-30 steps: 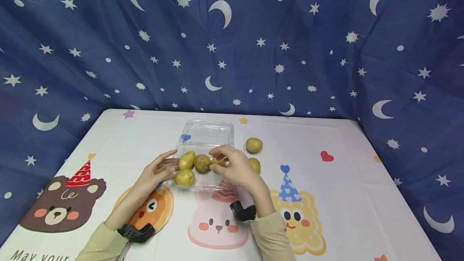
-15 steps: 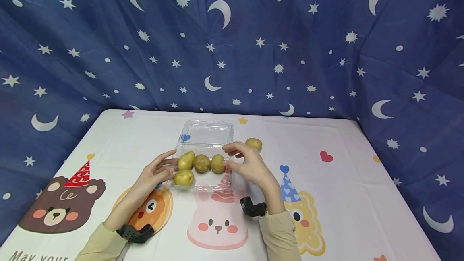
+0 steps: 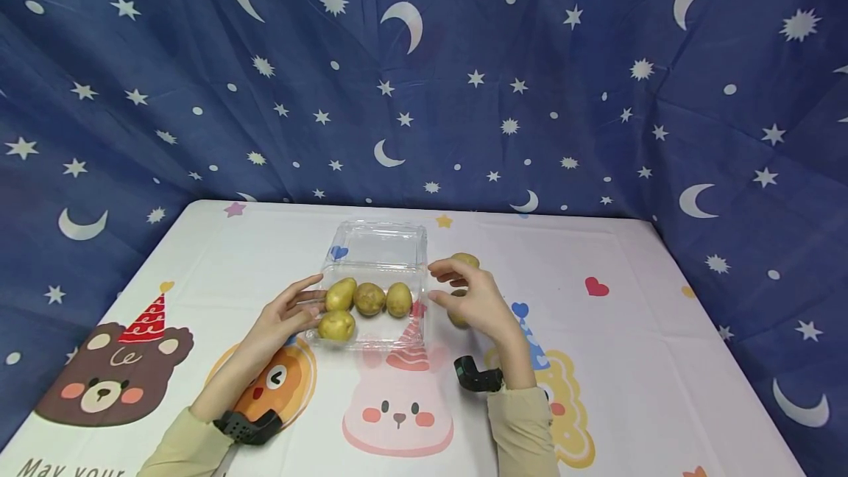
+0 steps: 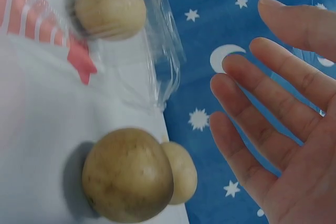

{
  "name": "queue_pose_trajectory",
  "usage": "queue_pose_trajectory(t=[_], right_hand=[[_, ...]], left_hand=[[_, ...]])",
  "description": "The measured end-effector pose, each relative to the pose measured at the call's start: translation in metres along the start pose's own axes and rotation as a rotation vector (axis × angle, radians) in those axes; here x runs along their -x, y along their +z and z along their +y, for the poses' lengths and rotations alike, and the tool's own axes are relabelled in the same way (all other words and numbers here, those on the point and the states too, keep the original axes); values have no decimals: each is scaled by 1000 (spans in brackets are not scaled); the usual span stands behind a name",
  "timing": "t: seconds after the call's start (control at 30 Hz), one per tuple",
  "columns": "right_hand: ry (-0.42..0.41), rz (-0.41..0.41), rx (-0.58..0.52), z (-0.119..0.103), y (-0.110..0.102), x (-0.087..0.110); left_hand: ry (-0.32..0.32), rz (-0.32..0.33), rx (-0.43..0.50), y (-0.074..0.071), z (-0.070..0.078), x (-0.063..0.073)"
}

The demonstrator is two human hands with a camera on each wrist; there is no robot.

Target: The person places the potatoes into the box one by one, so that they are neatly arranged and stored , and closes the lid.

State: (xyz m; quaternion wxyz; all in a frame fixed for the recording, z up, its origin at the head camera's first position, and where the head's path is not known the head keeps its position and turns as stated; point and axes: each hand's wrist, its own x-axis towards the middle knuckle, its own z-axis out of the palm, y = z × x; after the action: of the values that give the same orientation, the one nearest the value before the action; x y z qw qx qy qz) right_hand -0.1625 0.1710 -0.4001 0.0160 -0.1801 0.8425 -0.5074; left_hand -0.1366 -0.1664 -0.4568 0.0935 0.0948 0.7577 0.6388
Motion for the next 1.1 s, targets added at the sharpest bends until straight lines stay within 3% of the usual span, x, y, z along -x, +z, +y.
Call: queue_pose_trajectory(t=[0.23,0.53,1.1], right_hand=[[20,16,1,9,-8,2],[55,29,21,24,-13,5],[132,-13,17,45,-14,7]], left_hand=[[-23,10,-4,0,1,0],[-3,7,10,1,2,0],[-11,8,-1,1,3,1]])
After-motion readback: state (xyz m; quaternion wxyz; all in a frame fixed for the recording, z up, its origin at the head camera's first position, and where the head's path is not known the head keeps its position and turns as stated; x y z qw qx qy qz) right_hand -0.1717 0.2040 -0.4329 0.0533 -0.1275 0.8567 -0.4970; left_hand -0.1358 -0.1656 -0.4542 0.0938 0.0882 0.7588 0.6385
